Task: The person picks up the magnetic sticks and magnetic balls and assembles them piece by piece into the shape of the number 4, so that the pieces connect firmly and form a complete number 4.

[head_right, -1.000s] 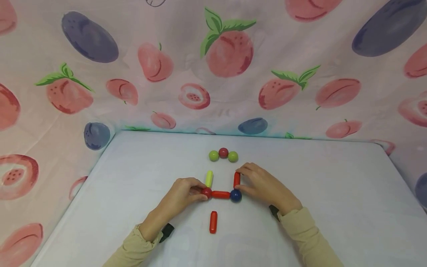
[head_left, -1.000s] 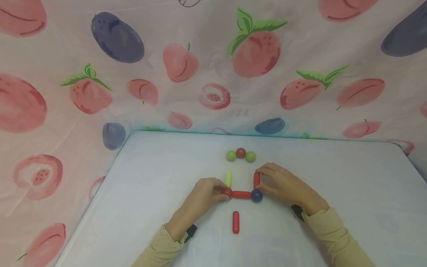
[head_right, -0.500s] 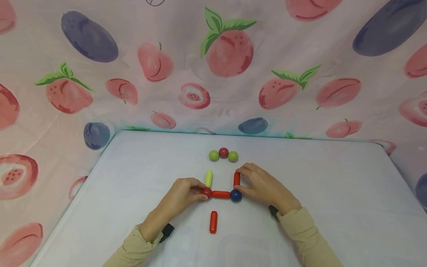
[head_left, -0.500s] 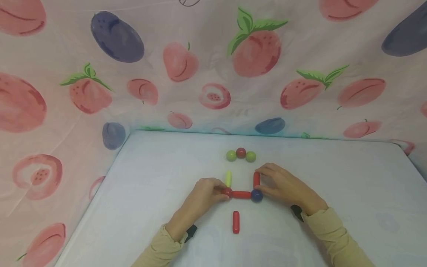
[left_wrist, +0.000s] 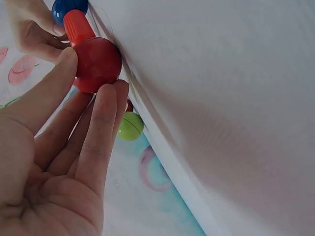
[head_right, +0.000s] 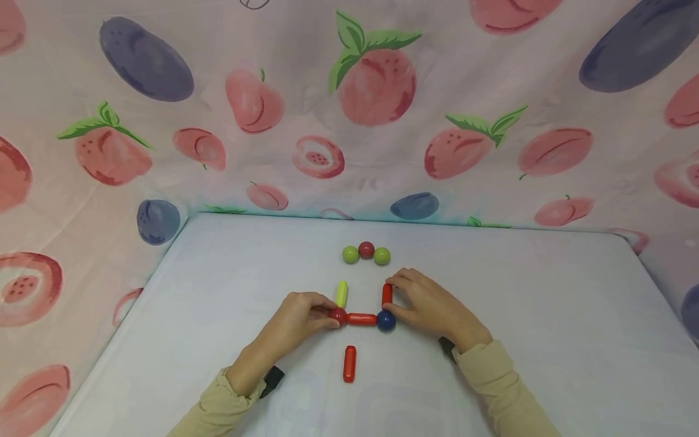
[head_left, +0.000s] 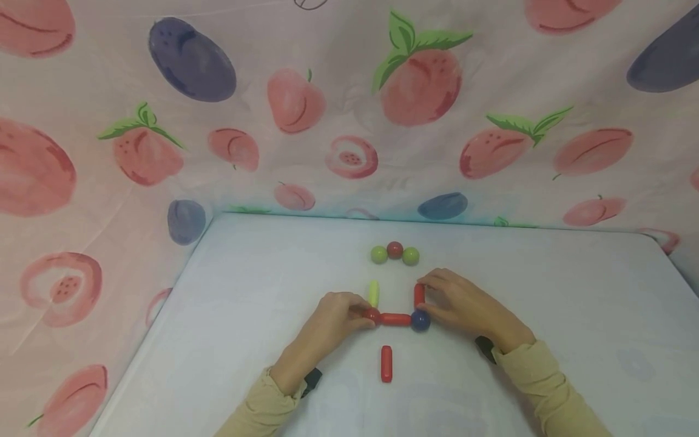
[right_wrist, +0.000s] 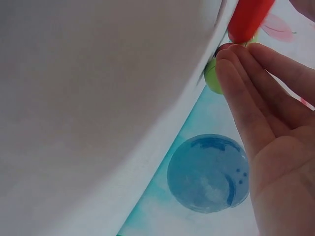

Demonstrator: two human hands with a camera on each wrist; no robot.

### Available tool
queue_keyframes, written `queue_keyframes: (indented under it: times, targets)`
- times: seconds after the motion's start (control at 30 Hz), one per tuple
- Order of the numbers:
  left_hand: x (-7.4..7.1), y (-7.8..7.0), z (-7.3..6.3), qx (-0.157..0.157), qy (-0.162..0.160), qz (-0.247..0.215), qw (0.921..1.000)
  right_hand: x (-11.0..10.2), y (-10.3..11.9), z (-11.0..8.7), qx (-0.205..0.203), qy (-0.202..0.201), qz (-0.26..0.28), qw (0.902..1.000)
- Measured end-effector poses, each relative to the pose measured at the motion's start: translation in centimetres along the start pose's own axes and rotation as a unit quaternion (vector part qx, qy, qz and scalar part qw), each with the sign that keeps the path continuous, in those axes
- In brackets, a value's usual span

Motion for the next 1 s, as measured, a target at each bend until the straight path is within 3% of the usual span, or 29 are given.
queue_keyframes:
  times: [0.13, 0.63, 1.0]
  targets:
    - [0.0, 0.0, 0.0, -0.001, 0.0, -0.001, 1.0, -0.1, 0.0, 0.1, -0.001, -0.003, -0.008, 1.0]
    - [-0.1, 0.0, 0.0, -0.01, 0.004, -0.003, 0.9999, -1.8, 0.0, 1.8, 0.061, -0.016, -0.014, 0.9979]
    - [0.0, 0.0, 0.1, -0.008, 0.006, -0.006, 0.9999, -2.4, 0.1, 3.2, 0.04, -0.05, -0.006, 0.998]
Point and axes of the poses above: each hand's wrist, its own z-axis towards the middle knuckle, its own x-axis out of the palm, y = z × x, the point moved 4 cm from there along z, towards the middle knuckle, and after that the axes turned 10 degrees about y, right-handed, at the moved point
